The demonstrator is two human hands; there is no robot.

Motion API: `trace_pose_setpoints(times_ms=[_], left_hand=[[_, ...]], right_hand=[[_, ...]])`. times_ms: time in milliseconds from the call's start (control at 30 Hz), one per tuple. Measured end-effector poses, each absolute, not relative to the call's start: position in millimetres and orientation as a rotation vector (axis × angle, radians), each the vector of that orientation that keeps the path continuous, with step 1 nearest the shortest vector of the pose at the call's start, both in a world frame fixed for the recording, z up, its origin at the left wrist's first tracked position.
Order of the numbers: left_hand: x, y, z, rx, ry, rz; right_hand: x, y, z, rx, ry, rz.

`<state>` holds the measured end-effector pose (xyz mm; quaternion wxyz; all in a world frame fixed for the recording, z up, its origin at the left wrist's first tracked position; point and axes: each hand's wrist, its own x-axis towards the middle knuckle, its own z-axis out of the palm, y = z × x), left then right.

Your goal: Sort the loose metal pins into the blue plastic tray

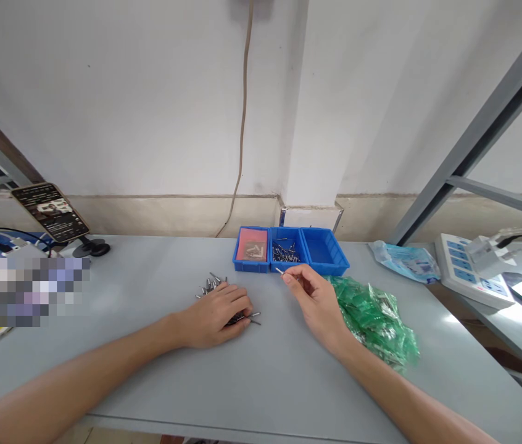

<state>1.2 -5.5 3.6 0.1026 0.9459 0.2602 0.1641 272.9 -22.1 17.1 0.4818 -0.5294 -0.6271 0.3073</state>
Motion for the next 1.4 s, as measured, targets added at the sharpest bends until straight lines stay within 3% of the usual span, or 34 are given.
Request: trace_pose_setpoints(times_ms=[1400], left_hand=[[1.5, -5.6, 4.5, 2.798, 0.755, 0.496]], right_hand=[[271.7, -23.8, 18.9, -1.312, -1.567, 0.716]])
